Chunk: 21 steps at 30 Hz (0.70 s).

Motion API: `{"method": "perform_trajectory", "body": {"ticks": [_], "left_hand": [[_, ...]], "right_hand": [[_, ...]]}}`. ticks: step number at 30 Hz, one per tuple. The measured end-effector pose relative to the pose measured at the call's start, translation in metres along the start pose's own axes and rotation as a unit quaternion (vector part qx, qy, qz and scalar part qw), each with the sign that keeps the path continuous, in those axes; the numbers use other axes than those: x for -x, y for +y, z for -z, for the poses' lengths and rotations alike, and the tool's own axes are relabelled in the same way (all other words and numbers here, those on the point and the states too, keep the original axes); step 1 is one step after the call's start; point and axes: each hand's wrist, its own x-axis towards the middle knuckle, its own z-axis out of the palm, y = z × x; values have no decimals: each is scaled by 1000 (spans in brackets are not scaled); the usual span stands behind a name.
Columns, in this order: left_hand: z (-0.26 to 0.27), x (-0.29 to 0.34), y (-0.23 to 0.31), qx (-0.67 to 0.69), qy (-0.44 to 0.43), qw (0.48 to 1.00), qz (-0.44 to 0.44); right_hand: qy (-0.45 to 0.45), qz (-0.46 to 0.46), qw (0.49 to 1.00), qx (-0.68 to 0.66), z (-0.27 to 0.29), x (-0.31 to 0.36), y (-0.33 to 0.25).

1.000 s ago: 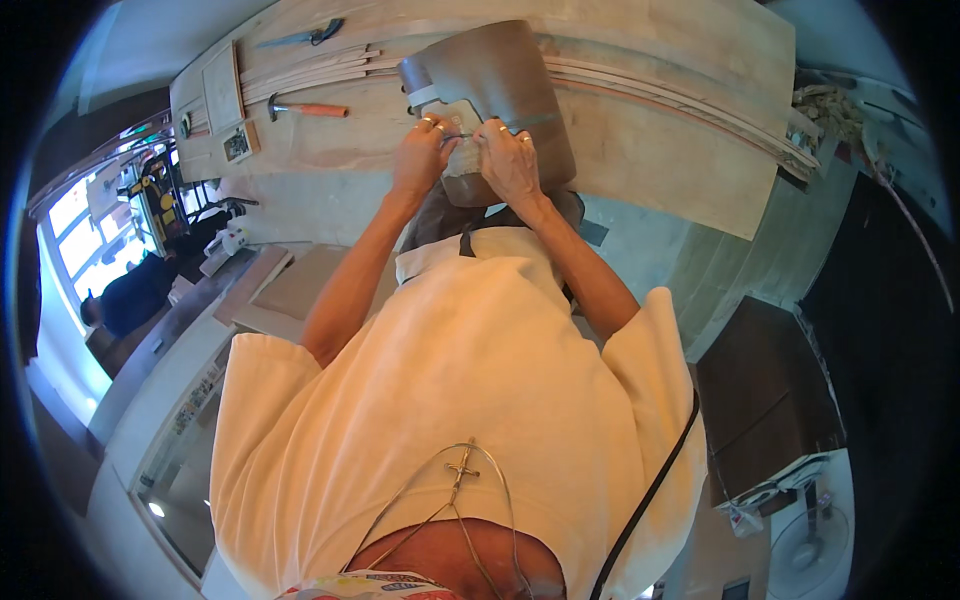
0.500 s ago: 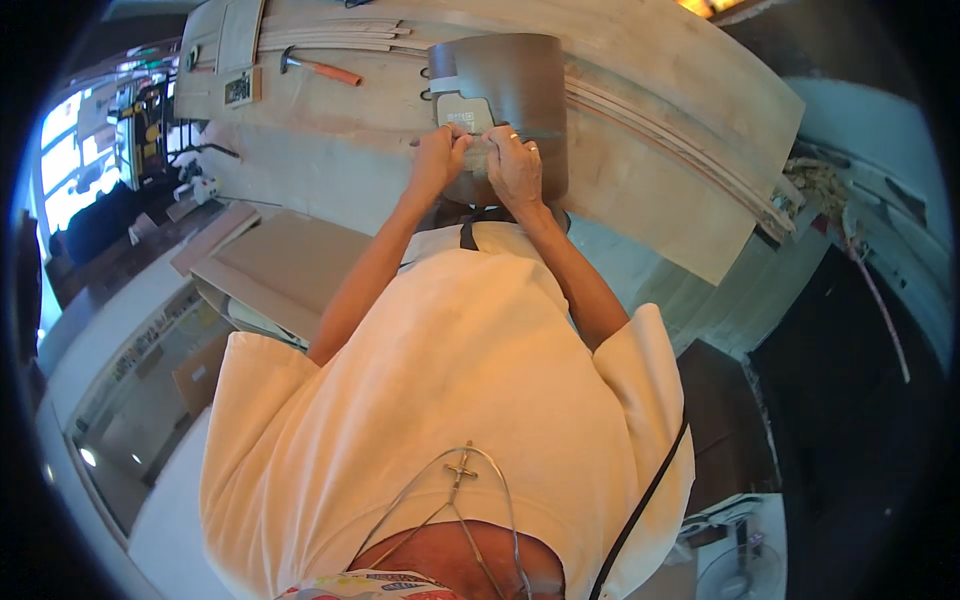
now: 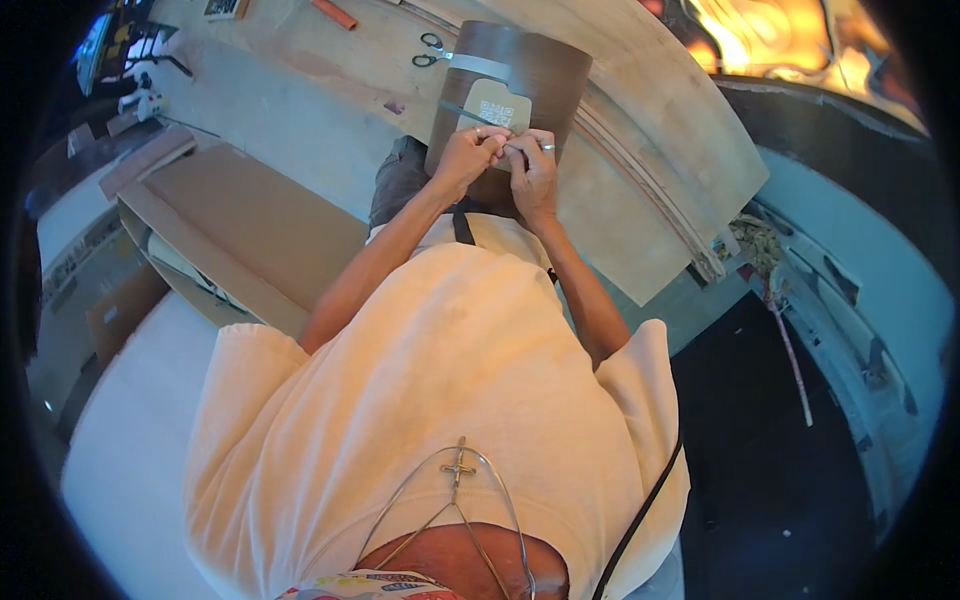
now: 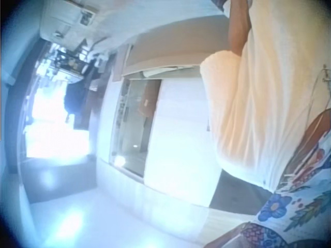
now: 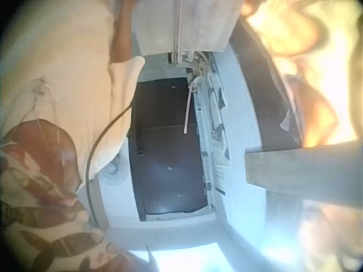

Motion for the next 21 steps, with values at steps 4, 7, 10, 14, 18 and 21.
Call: {"method": "perform_trajectory", "body": {"ticks": [4,7,10,14,18,21], "left_hand": [[-7,1,-1,-135,20,987,-80],[-11,2,-3,-187,45,974,-118],[-10,5,-1,-199,50,969,-140],[-6,8,3,-213,50,963,-155],[2,-2,-16,-139,82,975,-150],[2,-2,-14,-108,92,981,-135]], "right_hand": [[-76,-144,985,-54,15,-4,5],[-88,-204,970,-98,20,-8,3],[-86,-267,942,-182,18,-15,-1],[-88,-305,928,-193,17,-20,2],[-129,-212,961,-119,20,-32,7],[-156,-97,983,-14,24,-45,5]]}}
